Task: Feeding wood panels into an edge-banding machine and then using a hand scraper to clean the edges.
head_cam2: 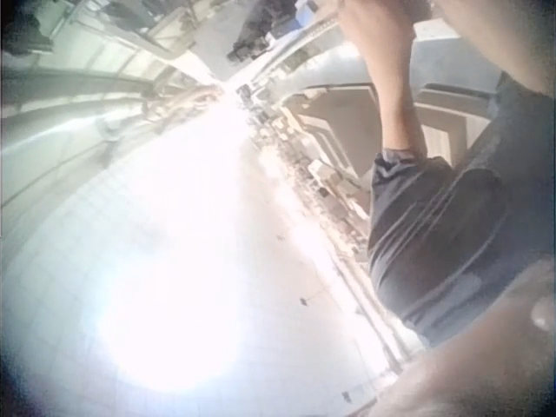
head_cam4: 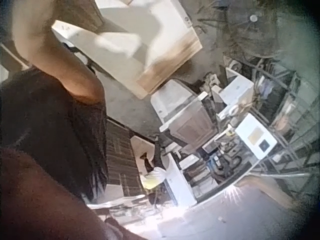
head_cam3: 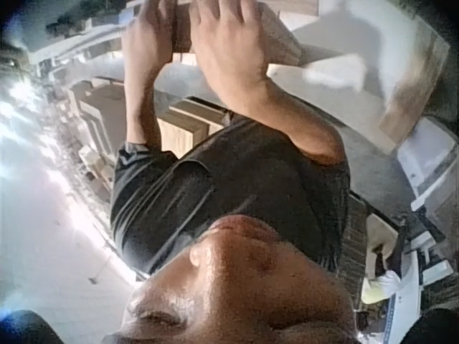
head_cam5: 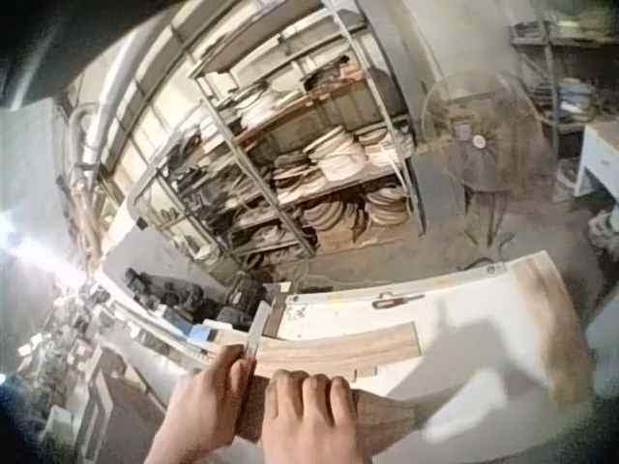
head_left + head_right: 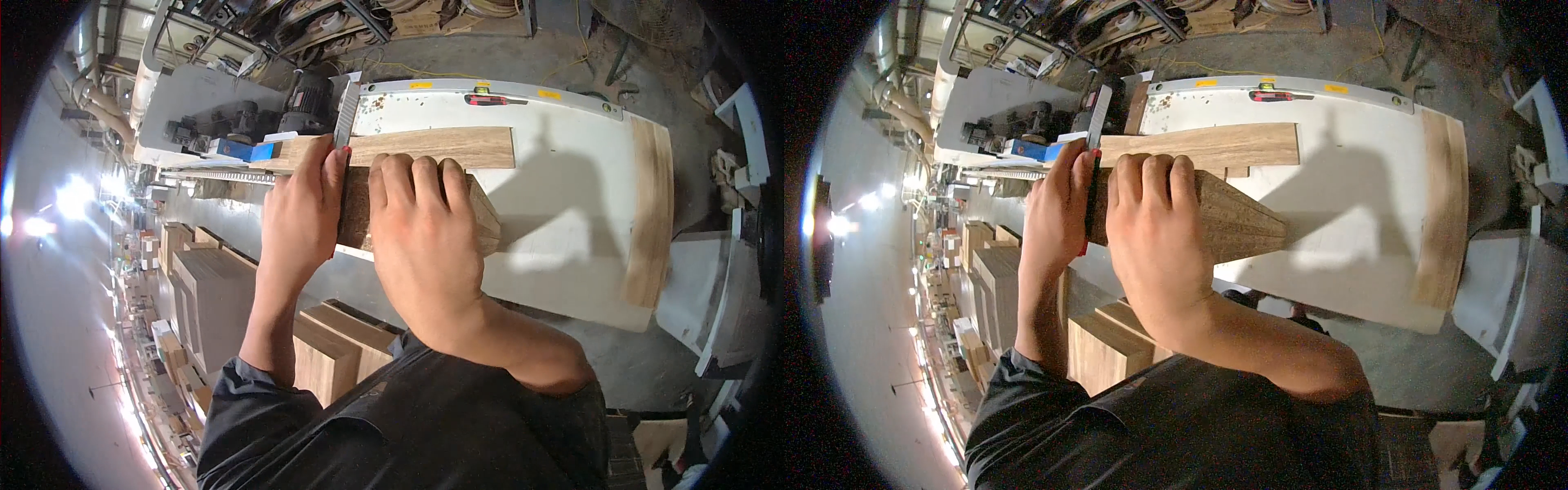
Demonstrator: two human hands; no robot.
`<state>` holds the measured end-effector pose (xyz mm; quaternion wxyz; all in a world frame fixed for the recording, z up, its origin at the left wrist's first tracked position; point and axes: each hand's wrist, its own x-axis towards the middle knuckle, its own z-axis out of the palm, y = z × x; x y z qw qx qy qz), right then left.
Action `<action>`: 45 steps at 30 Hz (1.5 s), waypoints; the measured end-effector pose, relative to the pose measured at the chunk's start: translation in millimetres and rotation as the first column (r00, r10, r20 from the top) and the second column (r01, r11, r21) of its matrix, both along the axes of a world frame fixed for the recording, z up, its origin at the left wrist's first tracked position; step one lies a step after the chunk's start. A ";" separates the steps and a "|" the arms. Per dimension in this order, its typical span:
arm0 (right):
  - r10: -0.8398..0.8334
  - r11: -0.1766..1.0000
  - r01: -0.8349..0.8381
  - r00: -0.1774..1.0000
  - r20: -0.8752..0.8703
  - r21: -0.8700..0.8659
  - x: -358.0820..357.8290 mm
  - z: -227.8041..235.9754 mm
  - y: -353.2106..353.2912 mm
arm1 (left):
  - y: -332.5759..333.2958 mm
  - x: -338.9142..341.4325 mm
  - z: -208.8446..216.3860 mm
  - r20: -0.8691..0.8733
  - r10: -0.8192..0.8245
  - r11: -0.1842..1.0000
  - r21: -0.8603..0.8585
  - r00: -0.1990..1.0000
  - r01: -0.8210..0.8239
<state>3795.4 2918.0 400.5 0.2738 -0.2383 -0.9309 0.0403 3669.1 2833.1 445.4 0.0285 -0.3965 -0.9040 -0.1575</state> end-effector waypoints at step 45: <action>0.127 0.992 -0.126 0.992 0.020 -0.014 7.6 9.6 5.1 | -111.9 29.1 10.7 0.275 -0.185 0.976 -0.061 0.943 0.209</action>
